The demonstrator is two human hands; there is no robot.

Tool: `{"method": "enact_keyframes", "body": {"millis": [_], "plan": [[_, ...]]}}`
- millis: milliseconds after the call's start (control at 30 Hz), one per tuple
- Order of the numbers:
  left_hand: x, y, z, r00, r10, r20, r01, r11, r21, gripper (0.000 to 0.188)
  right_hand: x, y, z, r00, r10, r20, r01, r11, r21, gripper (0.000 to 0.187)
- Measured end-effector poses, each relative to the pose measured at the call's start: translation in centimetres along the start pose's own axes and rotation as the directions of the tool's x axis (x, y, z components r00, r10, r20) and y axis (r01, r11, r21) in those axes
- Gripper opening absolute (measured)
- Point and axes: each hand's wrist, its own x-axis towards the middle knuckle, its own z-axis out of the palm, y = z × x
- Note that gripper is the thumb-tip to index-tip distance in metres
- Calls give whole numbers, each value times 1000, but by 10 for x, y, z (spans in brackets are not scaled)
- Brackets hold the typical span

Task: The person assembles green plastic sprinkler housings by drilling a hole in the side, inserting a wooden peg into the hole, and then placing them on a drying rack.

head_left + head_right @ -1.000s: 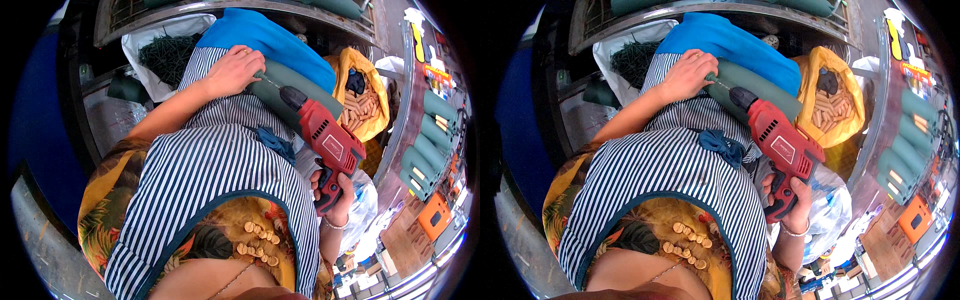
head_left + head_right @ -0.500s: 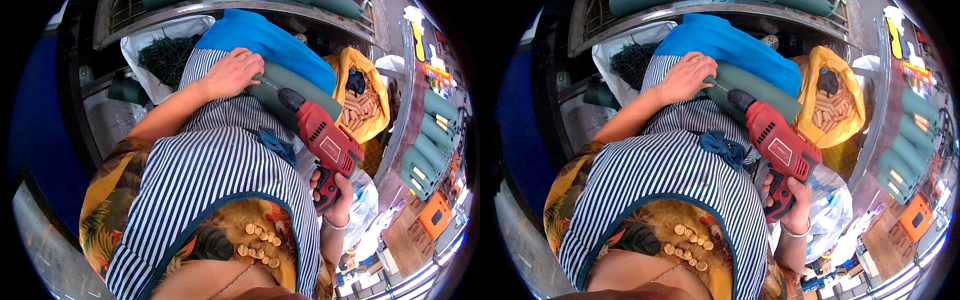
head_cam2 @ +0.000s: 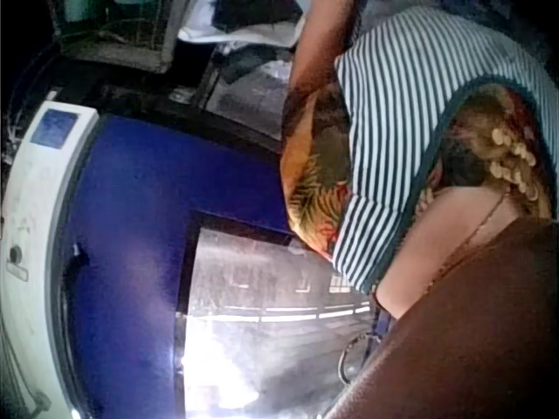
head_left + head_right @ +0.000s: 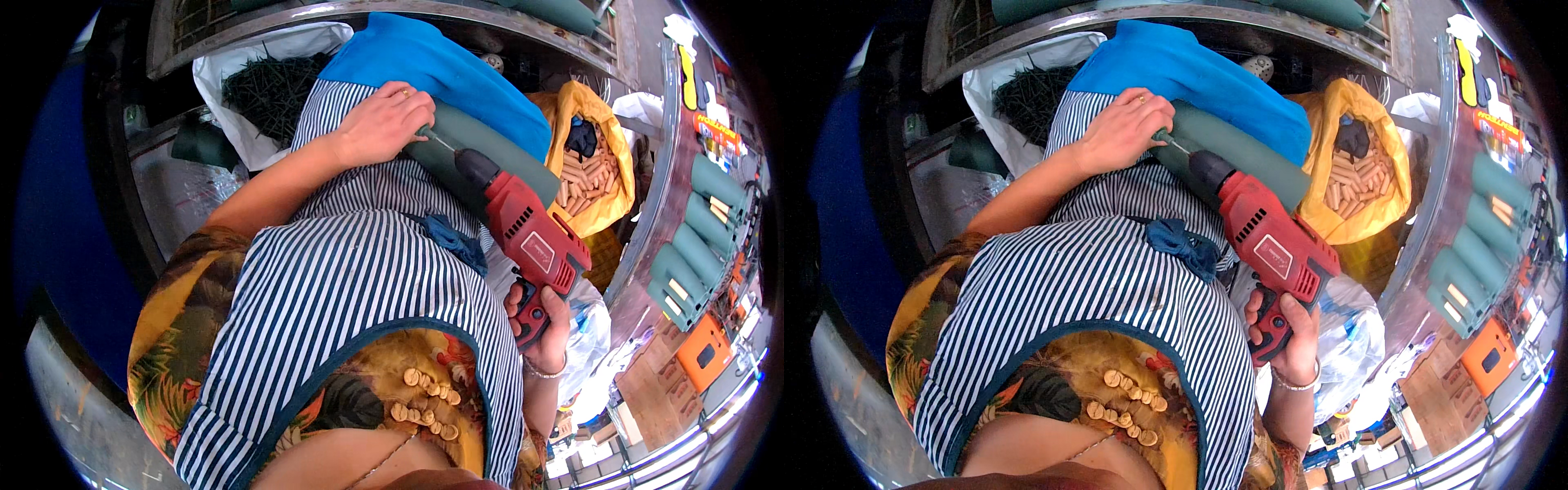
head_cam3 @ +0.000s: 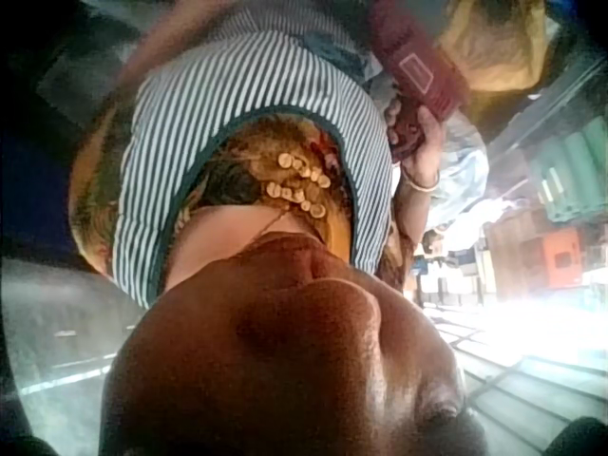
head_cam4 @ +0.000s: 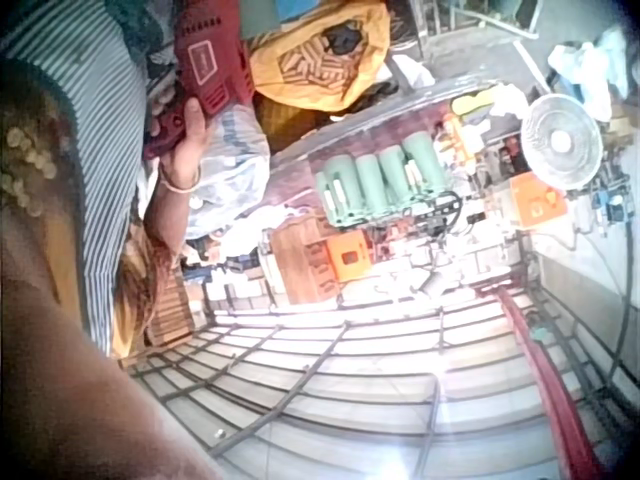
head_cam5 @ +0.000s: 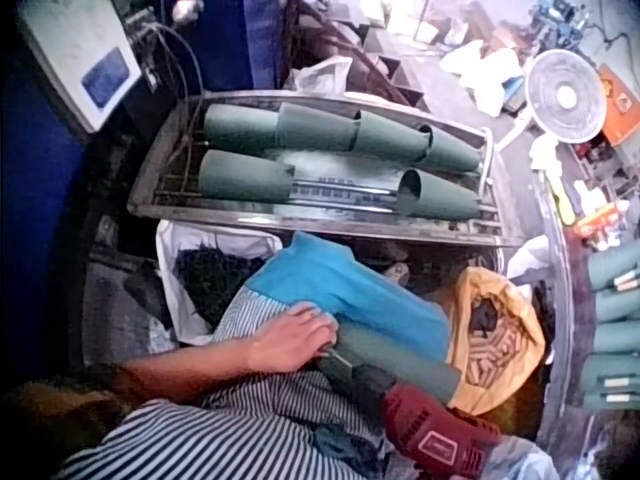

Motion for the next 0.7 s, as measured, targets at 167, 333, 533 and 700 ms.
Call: {"method": "enact_keyframes", "body": {"millis": [167, 333, 533, 700], "plan": [[7, 9, 6, 1000, -4, 1, 4, 1000, 3, 38, -1, -9, -10, 1000, 12, 11, -12, 999, -33, 41], [4, 3, 2, 1000, 3, 3, -3, 1000, 9, 32, 6, -10, -3, 999, 29, 28, -28, 999, -41, 41], [2, -1, -2, 1000, -5, 7, 5, 1000, 5, 23, 14, -9, 4, 999, 37, 27, -34, 996, -88, 40], [2, -2, -3, 1000, -3, 12, 3, 999, -38, 33, 17, -13, 11, 998, 35, 42, -31, 994, -109, 39]]}}
